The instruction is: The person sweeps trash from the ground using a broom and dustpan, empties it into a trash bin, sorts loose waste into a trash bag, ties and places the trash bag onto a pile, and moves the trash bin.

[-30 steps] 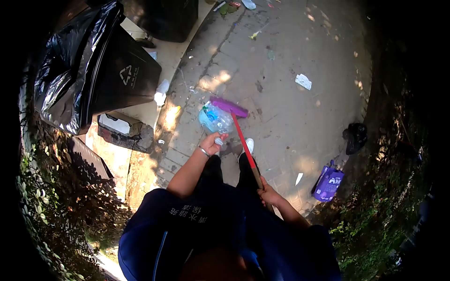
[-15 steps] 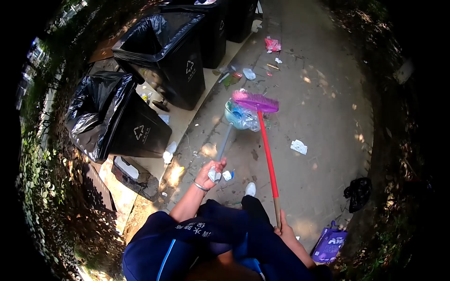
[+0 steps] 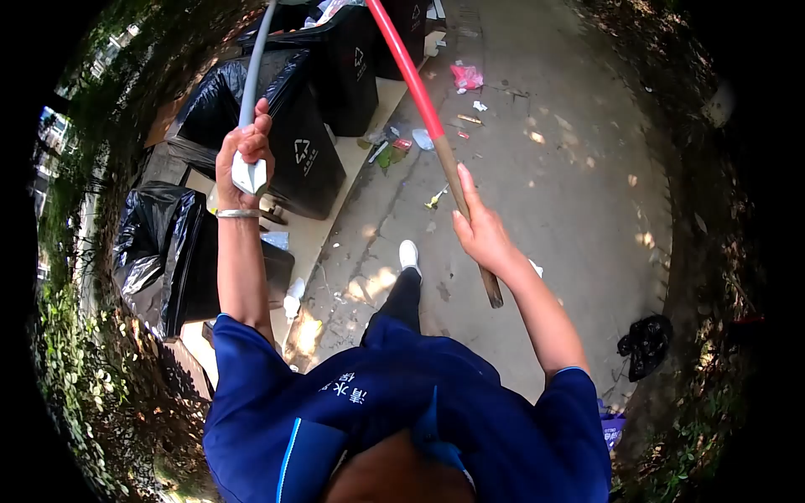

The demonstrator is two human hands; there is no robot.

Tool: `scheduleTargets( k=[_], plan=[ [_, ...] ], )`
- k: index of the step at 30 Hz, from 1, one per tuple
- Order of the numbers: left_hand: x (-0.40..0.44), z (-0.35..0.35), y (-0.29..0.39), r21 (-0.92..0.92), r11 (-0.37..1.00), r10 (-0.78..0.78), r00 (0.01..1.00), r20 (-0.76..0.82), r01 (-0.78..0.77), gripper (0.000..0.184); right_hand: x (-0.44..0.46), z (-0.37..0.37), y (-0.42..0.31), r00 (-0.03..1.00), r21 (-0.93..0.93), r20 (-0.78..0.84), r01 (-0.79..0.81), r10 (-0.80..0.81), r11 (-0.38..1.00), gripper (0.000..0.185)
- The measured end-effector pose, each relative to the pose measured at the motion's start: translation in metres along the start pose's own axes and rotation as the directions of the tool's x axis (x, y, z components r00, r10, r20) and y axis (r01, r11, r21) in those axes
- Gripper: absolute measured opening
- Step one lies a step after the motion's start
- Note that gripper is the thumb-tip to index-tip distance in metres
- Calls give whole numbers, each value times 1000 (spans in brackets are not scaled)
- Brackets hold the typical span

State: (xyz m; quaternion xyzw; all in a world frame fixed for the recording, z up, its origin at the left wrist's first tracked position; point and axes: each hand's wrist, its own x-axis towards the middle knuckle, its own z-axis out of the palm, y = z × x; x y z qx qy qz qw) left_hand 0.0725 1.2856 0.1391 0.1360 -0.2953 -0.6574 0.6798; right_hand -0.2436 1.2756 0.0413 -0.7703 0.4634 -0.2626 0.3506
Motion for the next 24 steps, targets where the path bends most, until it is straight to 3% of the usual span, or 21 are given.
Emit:
scheduleTargets(
  k=[3, 4, 7, 9, 14, 15, 18, 21, 22, 24],
  plan=[
    [63, -32, 32, 216, 970, 126, 990, -67, -108, 33, 91, 4, 5, 998, 14, 57, 21, -22, 1000, 65],
    [85, -46, 41, 281, 952, 149, 986, -78, -121, 36, 125, 9, 14, 998, 119, 49, 43, -49, 992, 64],
    [153, -99, 61, 545, 833, 198, 969, -145, -89, 41, 230, 21, 41, 977, 183, -27, 213, -212, 960, 61],
    [191, -136, 61, 641, 767, 192, 947, -258, 19, 39, 272, 17, 39, 996, 245, 87, -50, 30, 968, 59],
    [253, -213, 35, 773, 566, 241, 840, -487, 286, 25, 313, 20, 86, 989, 377, 142, -102, 51, 920, 60],
    [261, -223, 29, 777, 530, 256, 810, -528, 339, 24, 317, 12, 91, 975, 370, 190, -176, 111, 912, 61],
    [272, -248, 14, 815, 376, 309, 769, -559, 441, 24, 336, -12, 104, 954, 348, 245, -255, 175, 902, 61],
    [280, -238, 10, 880, 147, 456, 759, -465, 451, 26, 361, -33, 124, 943, 374, 292, -265, 158, 889, 61],
    [280, -265, 10, 912, -102, 546, 789, -283, 397, 27, 372, -35, 138, 968, 390, 230, -190, 104, 901, 61],
    [276, -242, 10, 871, -223, 613, 758, -224, 437, 30, 403, -49, 152, 962, 380, 266, -166, 64, 910, 60]
  ],
)
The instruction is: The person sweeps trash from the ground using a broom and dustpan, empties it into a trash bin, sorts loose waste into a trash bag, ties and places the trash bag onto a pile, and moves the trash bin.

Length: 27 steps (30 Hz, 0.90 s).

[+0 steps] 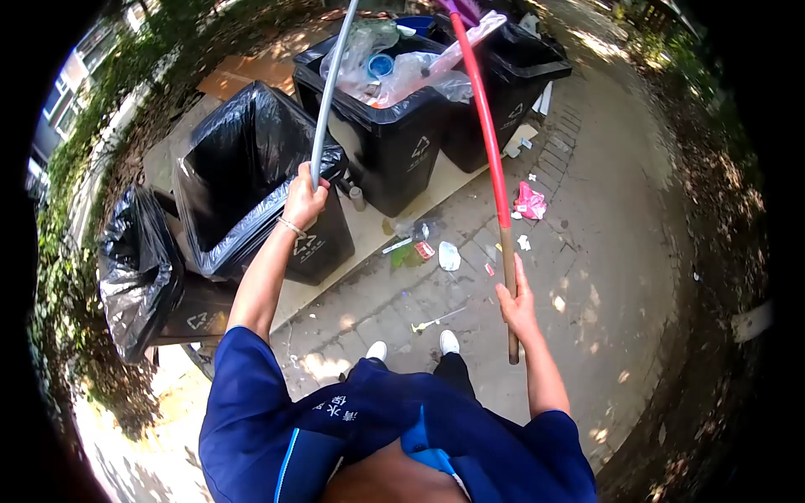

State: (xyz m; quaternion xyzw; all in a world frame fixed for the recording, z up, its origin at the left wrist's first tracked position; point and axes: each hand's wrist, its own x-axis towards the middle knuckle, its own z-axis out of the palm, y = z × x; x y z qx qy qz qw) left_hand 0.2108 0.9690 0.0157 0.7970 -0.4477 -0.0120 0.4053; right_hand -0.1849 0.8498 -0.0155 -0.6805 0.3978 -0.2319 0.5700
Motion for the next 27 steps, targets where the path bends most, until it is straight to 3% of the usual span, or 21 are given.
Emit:
scheduleTargets(
  k=[1, 2, 5, 7, 8, 9, 11, 13, 15, 17, 19, 20, 21, 23, 24, 26, 27],
  plan=[
    [-7, -8, 10, 67, 998, 22, 998, -60, -18, 31, 13, -12, 1, 1000, -8, 25, 11, -11, 1000, 60],
    [-17, -14, 25, 69, 996, -56, 995, -80, 62, 33, 33, -23, 14, 996, -77, -10, 92, -93, 993, 59],
    [-61, -21, 53, 76, 997, -14, 980, -197, 30, 32, 64, -47, 41, 985, -141, -31, 163, -169, 976, 55],
    [-99, -27, 91, -154, 961, -253, 954, -161, 229, 32, 74, -52, 43, 962, -193, 8, 271, -275, 943, 55],
    [-121, -29, 109, -243, 936, -298, 940, -166, 254, 32, 75, -52, 43, 955, -188, 116, 290, -272, 938, 55],
    [-145, -29, 121, -334, 903, -341, 924, -175, 270, 33, 71, -55, 45, 986, -179, 89, 152, -138, 972, 55],
    [-195, -26, 131, -361, 900, -350, 900, -259, 246, 32, 61, -59, 56, 991, -203, 131, 32, -5, 979, 55],
    [-245, -25, 137, -326, 899, -404, 837, -368, 291, 34, 53, -57, 70, 961, -186, 174, 247, -216, 951, 56],
    [-305, -21, 140, -317, 865, -498, 748, -439, 390, 34, 37, -50, 69, 917, -185, 281, 342, -284, 921, 54],
    [-371, -11, 151, -441, 761, -647, 606, -463, 476, 35, 21, -40, 70, 878, -194, 389, 373, -278, 907, 53],
    [-431, -1, 178, -430, 713, -697, 494, -520, 554, 32, 11, -29, 79, 764, -275, 592, 489, -255, 828, 50],
    [-460, 8, 193, -511, 666, -743, 425, -517, 543, 29, 7, -18, 86, 662, -252, 652, 649, -369, 718, 46],
    [-484, 14, 208, -583, 618, -784, 359, -506, 527, 27, -7, -4, 73, 648, -248, 668, 657, -365, 712, 46],
    [-516, 19, 238, -738, 467, -871, 110, -478, 488, 25, -43, 25, 39, 488, -295, 872, 591, -41, 751, 46],
    [-531, 24, 248, -746, 459, -875, 99, -474, 482, 25, -53, 38, 38, 482, -299, 876, 599, -35, 743, 46],
    [-559, 31, 257, -844, 338, -905, -101, -412, 417, 26, -66, 65, 40, 292, -236, 956, 677, 40, 697, 47],
    [-574, 37, 258, -849, 337, -906, -105, -410, 406, 26, -68, 80, 44, 289, -236, 957, 686, 41, 689, 47]
  ],
)
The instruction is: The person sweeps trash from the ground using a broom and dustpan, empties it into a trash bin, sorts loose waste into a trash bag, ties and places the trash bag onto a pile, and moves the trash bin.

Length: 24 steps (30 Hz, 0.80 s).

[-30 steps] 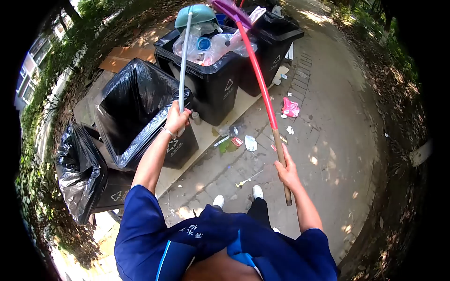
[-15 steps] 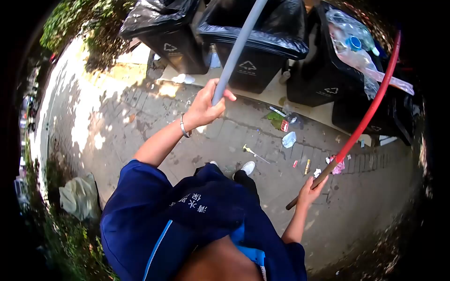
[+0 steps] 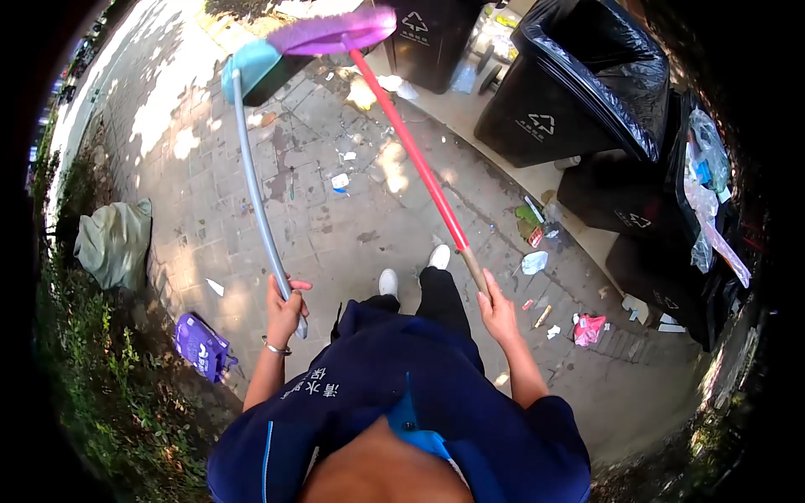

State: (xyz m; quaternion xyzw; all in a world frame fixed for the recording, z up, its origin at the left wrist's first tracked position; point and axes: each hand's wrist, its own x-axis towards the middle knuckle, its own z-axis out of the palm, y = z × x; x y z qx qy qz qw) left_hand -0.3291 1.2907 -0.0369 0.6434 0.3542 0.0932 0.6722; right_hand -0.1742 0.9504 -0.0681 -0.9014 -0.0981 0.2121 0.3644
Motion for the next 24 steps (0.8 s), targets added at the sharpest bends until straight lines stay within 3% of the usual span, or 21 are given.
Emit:
scheduleTargets(
  k=[2, 3, 4, 7, 10, 13, 14, 16, 18, 20, 22, 23, 24],
  plan=[
    [-4, -19, -27, -106, 982, -167, 981, -96, 157, 26, 39, 13, 2, 984, -162, 174, 62, -33, 985, 49],
    [-9, -24, -40, -119, 980, -172, 979, -108, 159, 26, 66, 18, 2, 971, -262, 241, 56, 9, 963, 49],
    [-16, -27, -53, -196, 951, -271, 949, -161, 239, 26, 97, 23, 1, 951, -358, 305, 61, 55, 932, 49],
    [-47, -24, -79, -339, 855, -487, 833, -262, 393, 26, 204, 46, -8, 919, -491, 388, 139, 73, 860, 48],
    [-89, -16, -107, -476, 776, -591, 743, -316, 414, 25, 307, 79, -28, 902, -555, 423, 180, 89, 812, 46],
    [-119, 5, -104, -675, 627, -741, 566, -362, 389, 22, 385, 112, -46, 882, -610, 441, 160, 165, 776, 48],
    [-123, 10, -108, -683, 617, -751, 551, -365, 389, 22, 392, 110, -48, 874, -614, 455, 170, 169, 771, 48],
    [-133, 8, -118, -832, 468, -843, 432, -320, 297, 19, 388, 101, -35, 869, -694, 427, 138, 250, 707, 49],
    [-135, 4, -135, -865, 419, -868, 400, -293, 277, 17, 370, 88, 26, 867, -683, 431, 132, 250, 719, 47],
    [-141, -5, -146, -951, 257, -910, 374, -179, 170, 13, 319, 67, 87, 855, -626, 455, 109, 249, 772, 46],
    [-130, -6, -138, -959, 230, -914, 375, -153, 169, 8, 249, 31, 113, 810, -644, 468, 39, 353, 764, 48],
    [-131, -14, -154, -976, 200, -926, 343, -157, 92, 5, 209, 13, 141, 869, -506, 465, 105, 168, 856, 49],
    [-130, -20, -168, -985, 170, -936, 313, -158, 12, 5, 175, -6, 137, 824, -554, 474, 6, 309, 833, 49]
  ],
)
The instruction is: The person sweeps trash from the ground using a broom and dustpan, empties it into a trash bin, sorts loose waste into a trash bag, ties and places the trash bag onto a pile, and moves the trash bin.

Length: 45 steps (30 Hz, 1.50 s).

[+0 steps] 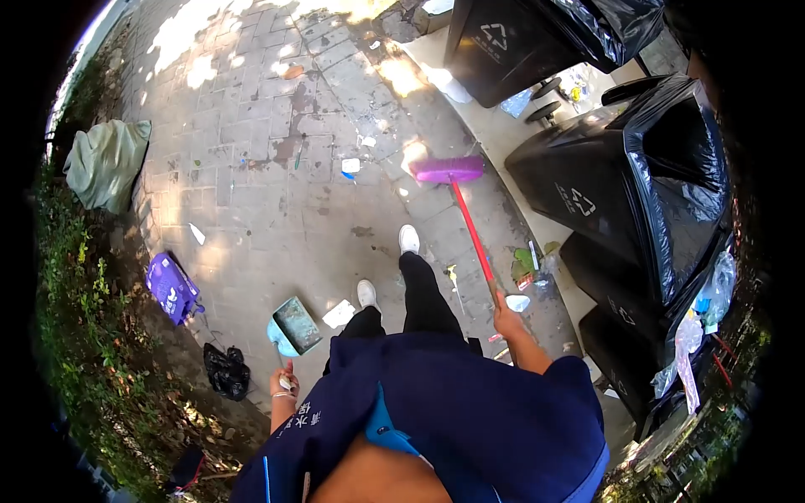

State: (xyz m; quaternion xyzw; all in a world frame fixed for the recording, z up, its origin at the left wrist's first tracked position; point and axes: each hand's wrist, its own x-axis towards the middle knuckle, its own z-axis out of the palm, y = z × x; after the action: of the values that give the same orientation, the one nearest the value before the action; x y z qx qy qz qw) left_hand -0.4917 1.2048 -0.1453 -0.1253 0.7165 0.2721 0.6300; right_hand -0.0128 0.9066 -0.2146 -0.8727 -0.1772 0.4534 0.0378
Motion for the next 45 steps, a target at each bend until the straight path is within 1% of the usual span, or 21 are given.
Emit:
scheduleTargets(
  k=[4, 7, 9, 12, 17, 18, 20, 21, 23, 26, 28, 30, 31, 32, 33, 34, 35, 38, 40, 42, 45],
  plan=[
    [28, 5, 7, 2, 999, -47, 998, -30, 47, 13, -109, 9, -2, 996, 87, 7, -89, 89, 992, 45],
    [40, -8, 9, -3, 997, -75, 997, 15, 75, 9, -156, -5, -30, 979, 169, 133, -176, 154, 970, 48],
    [31, -16, 11, 29, 996, -90, 986, 143, 86, 5, -159, 25, -10, 994, 33, -60, 91, -89, 995, 48],
    [26, -29, 10, 56, 994, -106, 972, 208, 96, 5, -110, 23, -62, 995, -46, -11, 94, -95, 994, 48],
    [10, -36, -3, -23, 997, -66, 969, 236, 74, 14, 85, 24, -171, 864, -134, -53, 491, -501, 861, 44],
    [0, -44, -10, -56, 996, -49, 975, 216, 63, 14, 109, 15, -208, 870, -163, 2, 487, -494, 858, 45],
    [-18, -48, -25, -132, 991, 7, 962, 272, 30, 17, 107, -20, -287, 941, -174, 191, 311, -278, 934, 45],
    [-25, -56, -35, -168, 985, 10, 970, 241, 31, 20, 117, -18, -291, 932, -183, 211, 333, -294, 925, 45],
    [-40, -60, -52, -262, 964, 11, 973, 229, 51, 21, 136, -18, -276, 932, -297, 147, 362, -332, 883, 44],
    [-38, -82, -77, -341, 937, 13, 965, 263, 80, 22, 143, 10, -163, 906, -348, 127, 422, -403, 837, 43],
    [-28, -93, -80, -286, 957, 13, 983, 181, 40, 21, 100, 3, -83, 911, -335, 132, 412, -391, 847, 42],
    [-8, -105, -81, -251, 967, 5, 986, 169, 38, 19, 37, -10, -26, 966, -358, 156, 250, -206, 900, 44],
    [0, -111, -79, -212, 977, 7, 989, 145, 25, 18, 13, -7, 18, 939, -415, 67, 333, -337, 847, 43],
    [4, -114, -76, -220, 975, 18, 987, 159, 17, 18, -29, -19, 25, 942, -335, 72, 332, -328, 882, 41],
    [8, -117, -76, -225, 973, -8, 988, 155, 43, 17, -69, -30, 21, 981, -374, 97, 190, -165, 908, 41],
    [12, -124, -77, -240, 968, -31, 989, 144, 66, 15, -94, -30, 37, 976, -351, 40, 212, -212, 912, 38],
    [19, -136, -79, -283, 956, -41, 988, 150, 82, 13, -118, -33, 41, 991, -402, 45, 131, -123, 906, 40],
    [35, -178, -92, -356, 931, -33, 990, 134, 79, 13, -183, -21, 48, 982, -392, 62, 188, -178, 901, 43],
    [44, -212, -101, -404, 909, -48, 989, 139, 101, 14, -222, -4, 43, 994, -353, 94, 86, -57, 932, 45],
    [40, -247, -110, -438, 891, -63, 988, 142, 120, 15, -234, 18, 38, 990, -331, 112, 115, -82, 937, 44],
    [37, -280, -120, -371, 919, -74, 984, 160, 129, 16, -206, 66, 18, 913, -390, 192, 407, -359, 826, 44]
  ],
)
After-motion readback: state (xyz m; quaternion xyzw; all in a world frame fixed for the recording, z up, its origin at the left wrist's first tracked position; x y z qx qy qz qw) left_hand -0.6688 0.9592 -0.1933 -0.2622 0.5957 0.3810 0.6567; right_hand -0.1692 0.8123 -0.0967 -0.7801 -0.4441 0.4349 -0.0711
